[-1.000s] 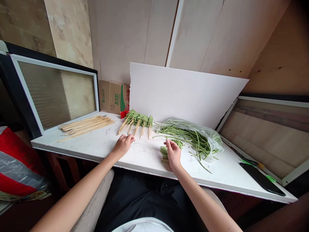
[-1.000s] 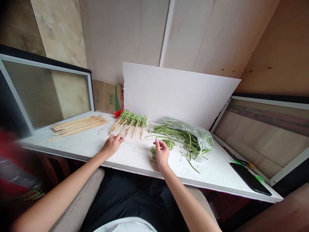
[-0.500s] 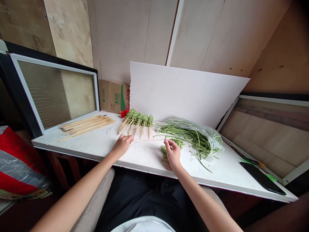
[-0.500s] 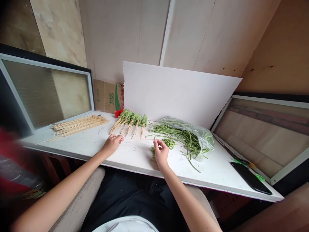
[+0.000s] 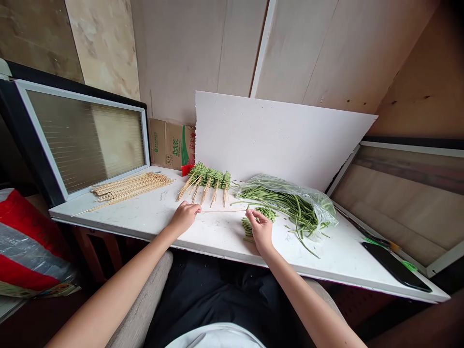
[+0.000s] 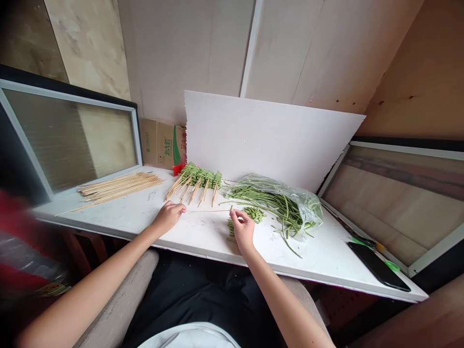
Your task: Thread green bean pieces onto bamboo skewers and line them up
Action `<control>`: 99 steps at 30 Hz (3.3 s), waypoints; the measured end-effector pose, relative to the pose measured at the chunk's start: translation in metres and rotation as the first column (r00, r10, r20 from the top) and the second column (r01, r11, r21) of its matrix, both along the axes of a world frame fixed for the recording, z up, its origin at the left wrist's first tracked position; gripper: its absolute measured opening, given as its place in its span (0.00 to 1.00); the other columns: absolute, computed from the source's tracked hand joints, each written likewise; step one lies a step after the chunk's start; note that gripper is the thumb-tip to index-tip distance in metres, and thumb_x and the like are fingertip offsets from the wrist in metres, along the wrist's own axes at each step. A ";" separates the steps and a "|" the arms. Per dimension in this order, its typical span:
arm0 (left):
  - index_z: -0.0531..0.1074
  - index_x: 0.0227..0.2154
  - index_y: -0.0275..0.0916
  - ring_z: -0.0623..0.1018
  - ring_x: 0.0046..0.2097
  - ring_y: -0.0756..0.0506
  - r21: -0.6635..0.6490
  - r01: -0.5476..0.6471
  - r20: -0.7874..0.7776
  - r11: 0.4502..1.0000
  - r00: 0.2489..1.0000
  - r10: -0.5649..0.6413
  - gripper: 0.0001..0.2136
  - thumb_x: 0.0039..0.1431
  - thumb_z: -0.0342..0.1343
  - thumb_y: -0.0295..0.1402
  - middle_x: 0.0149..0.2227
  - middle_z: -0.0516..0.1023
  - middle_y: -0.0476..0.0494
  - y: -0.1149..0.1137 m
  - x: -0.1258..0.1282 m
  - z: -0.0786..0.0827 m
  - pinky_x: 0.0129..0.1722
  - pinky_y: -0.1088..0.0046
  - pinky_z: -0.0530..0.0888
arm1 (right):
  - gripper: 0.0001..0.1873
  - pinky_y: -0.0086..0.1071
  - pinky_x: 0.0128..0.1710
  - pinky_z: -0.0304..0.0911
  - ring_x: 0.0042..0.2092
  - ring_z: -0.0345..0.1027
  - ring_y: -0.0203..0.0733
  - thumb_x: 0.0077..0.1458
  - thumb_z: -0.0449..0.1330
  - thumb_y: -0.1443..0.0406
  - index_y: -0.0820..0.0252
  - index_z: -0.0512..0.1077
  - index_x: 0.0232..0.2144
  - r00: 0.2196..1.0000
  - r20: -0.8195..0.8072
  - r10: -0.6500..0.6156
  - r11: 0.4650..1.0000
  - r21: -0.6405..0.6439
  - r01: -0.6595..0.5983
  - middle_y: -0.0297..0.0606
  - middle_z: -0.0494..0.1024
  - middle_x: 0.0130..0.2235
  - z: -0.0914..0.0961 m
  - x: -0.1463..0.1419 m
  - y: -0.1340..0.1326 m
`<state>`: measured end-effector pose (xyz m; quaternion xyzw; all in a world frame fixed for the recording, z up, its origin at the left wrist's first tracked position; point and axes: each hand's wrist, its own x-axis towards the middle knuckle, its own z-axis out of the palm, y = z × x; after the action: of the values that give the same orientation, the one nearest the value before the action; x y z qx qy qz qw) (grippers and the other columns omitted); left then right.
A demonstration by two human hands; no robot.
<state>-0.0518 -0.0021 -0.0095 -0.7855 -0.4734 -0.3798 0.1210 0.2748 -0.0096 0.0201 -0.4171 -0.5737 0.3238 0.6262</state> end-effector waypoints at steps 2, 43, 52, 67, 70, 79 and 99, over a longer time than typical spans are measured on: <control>0.75 0.32 0.41 0.77 0.31 0.45 -0.005 -0.006 0.000 1.000 1.000 0.006 0.14 0.57 0.50 0.15 0.33 0.84 0.47 0.000 0.000 0.000 0.42 0.65 0.69 | 0.22 0.41 0.44 0.69 0.46 0.76 0.55 0.55 0.68 0.46 0.59 0.84 0.35 1.000 0.011 0.005 1.000 0.012 -0.005 0.48 0.85 0.42 0.001 0.000 -0.002; 0.77 0.33 0.41 0.77 0.34 0.45 0.005 0.048 0.096 0.999 0.994 -0.048 0.16 0.55 0.49 0.15 0.27 0.78 0.49 -0.038 0.013 0.080 0.37 0.71 0.71 | 0.17 0.36 0.38 0.66 0.37 0.70 0.44 0.55 0.70 0.50 0.57 0.83 0.36 0.994 -0.022 0.109 0.984 0.144 -0.105 0.41 0.81 0.37 0.061 0.023 -0.012; 0.75 0.29 0.41 0.77 0.34 0.45 0.023 0.017 0.035 1.000 0.999 -0.018 0.16 0.50 0.48 0.14 0.29 0.80 0.49 -0.050 0.015 0.091 0.36 0.72 0.71 | 0.11 0.36 0.36 0.64 0.37 0.68 0.43 0.59 0.69 0.54 0.54 0.82 0.35 0.990 0.037 0.137 0.944 0.298 -0.142 0.40 0.77 0.35 0.078 0.021 -0.028; 0.79 0.36 0.42 0.80 0.39 0.43 0.177 0.053 0.183 0.983 0.979 -0.086 0.05 0.67 0.60 0.35 0.36 0.84 0.46 -0.050 0.027 0.096 0.43 0.67 0.74 | 0.21 0.33 0.30 0.64 0.32 0.66 0.41 0.55 0.69 0.46 0.58 0.79 0.34 0.992 0.064 0.105 0.977 0.182 -0.115 0.42 0.79 0.34 0.106 0.031 -0.039; 0.80 0.34 0.43 0.80 0.37 0.44 0.236 0.049 0.180 0.970 0.979 -0.093 0.05 0.67 0.60 0.32 0.34 0.85 0.47 -0.055 0.029 0.100 0.42 0.67 0.74 | 0.20 0.34 0.31 0.63 0.33 0.67 0.42 0.55 0.69 0.47 0.57 0.80 0.35 0.995 0.008 0.103 0.981 0.163 -0.103 0.41 0.79 0.35 0.102 0.032 -0.035; 0.80 0.32 0.42 0.80 0.34 0.45 0.236 0.037 0.138 0.971 0.988 -0.071 0.15 0.57 0.51 0.16 0.29 0.84 0.50 -0.054 0.022 0.096 0.37 0.69 0.74 | 0.16 0.36 0.34 0.65 0.37 0.70 0.45 0.56 0.70 0.50 0.55 0.81 0.34 0.990 0.035 0.137 0.963 0.231 -0.141 0.40 0.78 0.35 0.096 0.024 -0.039; 0.75 0.29 0.41 0.77 0.30 0.45 0.093 0.108 0.049 0.990 0.992 -0.113 0.17 0.48 0.46 0.14 0.26 0.79 0.49 -0.058 0.050 0.077 0.34 0.71 0.71 | 0.11 0.42 0.38 0.67 0.40 0.72 0.50 0.59 0.68 0.53 0.51 0.81 0.33 0.985 0.143 0.095 0.925 0.353 -0.140 0.43 0.81 0.36 0.082 0.001 -0.051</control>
<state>-0.0016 -0.0602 0.0676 -0.7936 -0.4148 -0.4280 0.1223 0.2760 -0.0610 0.1024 -0.2787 -0.6849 0.2234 0.6350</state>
